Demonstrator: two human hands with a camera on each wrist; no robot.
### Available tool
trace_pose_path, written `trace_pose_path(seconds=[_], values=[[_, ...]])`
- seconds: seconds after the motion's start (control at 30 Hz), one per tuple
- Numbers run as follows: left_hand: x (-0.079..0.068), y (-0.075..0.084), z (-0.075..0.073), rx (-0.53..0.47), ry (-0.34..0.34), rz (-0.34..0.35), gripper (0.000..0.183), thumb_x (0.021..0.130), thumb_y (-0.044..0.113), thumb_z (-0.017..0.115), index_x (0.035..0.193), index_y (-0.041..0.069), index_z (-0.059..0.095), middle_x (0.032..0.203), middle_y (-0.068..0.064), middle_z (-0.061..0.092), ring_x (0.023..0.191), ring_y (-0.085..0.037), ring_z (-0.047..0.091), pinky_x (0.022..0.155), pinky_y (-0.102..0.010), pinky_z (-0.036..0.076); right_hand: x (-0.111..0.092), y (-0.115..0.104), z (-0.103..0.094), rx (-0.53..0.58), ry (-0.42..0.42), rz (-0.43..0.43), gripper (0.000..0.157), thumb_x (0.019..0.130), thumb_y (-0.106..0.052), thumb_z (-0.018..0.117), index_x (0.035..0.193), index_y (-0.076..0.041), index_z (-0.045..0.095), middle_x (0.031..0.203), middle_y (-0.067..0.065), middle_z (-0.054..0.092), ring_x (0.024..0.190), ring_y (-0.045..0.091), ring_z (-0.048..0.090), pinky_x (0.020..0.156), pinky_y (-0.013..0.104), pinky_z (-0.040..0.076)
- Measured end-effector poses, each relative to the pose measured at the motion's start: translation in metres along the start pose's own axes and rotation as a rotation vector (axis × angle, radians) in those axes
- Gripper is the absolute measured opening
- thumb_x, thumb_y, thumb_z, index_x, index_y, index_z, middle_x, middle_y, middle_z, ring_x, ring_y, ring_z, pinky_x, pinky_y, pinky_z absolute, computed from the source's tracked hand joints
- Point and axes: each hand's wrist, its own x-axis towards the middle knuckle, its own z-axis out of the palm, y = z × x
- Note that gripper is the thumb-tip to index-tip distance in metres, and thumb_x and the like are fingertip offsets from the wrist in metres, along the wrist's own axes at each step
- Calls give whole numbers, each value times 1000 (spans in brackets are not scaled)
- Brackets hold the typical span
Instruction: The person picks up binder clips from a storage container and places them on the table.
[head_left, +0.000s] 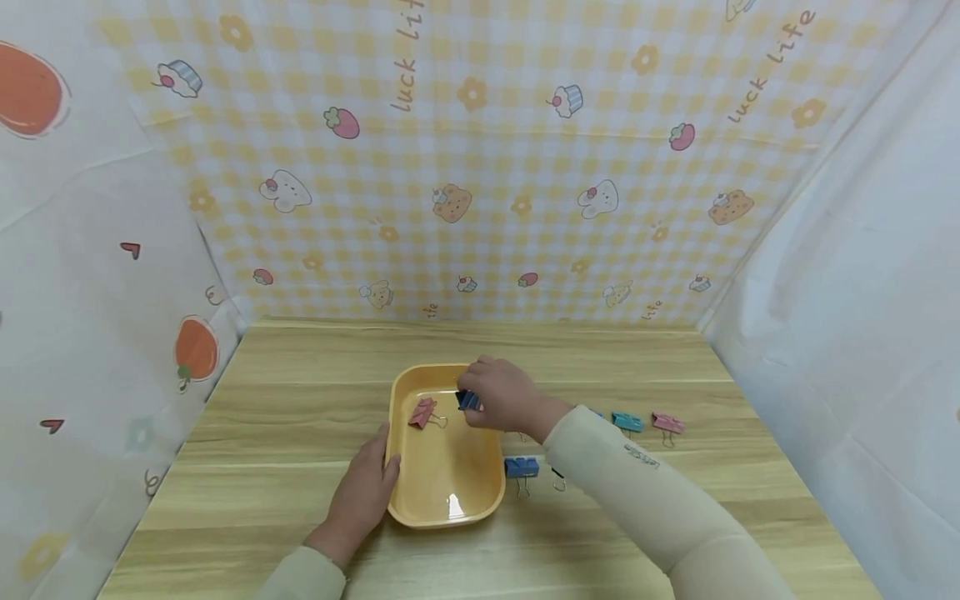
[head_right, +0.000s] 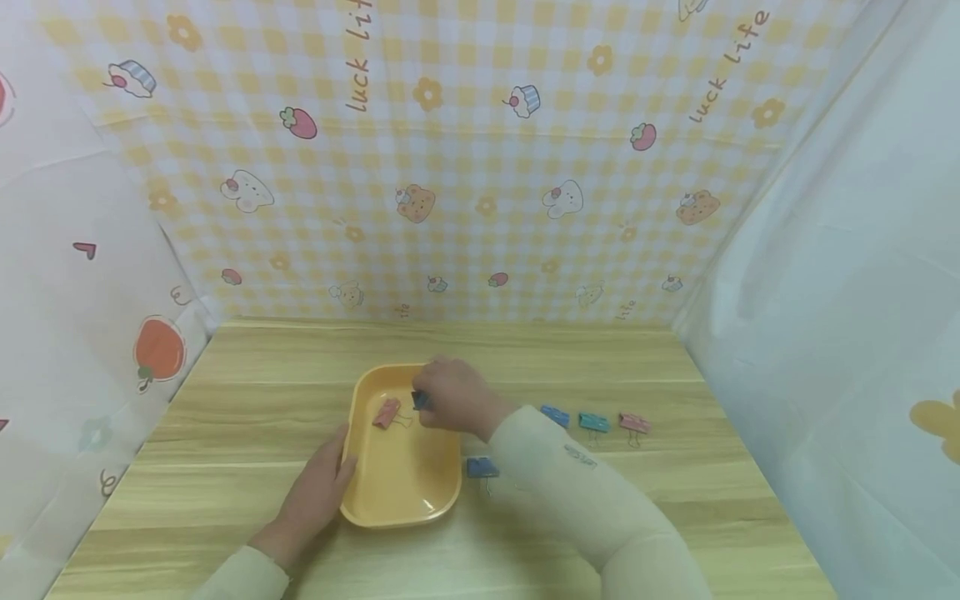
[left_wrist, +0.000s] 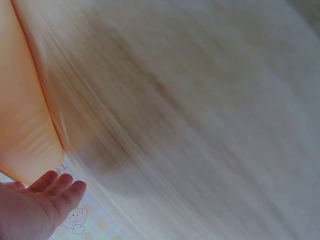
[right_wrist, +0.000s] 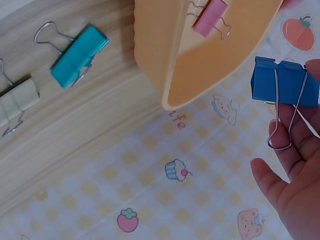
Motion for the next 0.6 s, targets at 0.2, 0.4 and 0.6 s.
trace_pose_path(seconds=[0.2, 0.4, 0.6], values=[[-1, 3, -2, -18, -6, -5, 59, 101, 19, 47, 150, -5, 24, 147, -28, 37, 136, -44, 35, 111, -56, 29, -13, 9, -4, -2, 43, 21, 28, 81, -27, 71, 105, -11, 68, 94, -1, 66, 86, 16, 53, 77, 32, 49], [-2, 5, -4, -19, 0, 5, 58, 101, 17, 48, 149, -6, 25, 146, -29, 38, 135, -44, 36, 110, -56, 30, -28, 18, -7, 15, 42, 60, 28, 84, -28, 71, 106, -10, 69, 97, 1, 67, 88, 18, 54, 80, 35, 49], [-2, 5, -3, -15, -11, -4, 59, 101, 19, 47, 150, -6, 24, 146, -29, 37, 135, -45, 35, 110, -57, 30, -43, 32, -7, 18, 67, 94, 23, 83, -23, 69, 100, -8, 68, 90, 0, 64, 83, 17, 51, 77, 35, 48]])
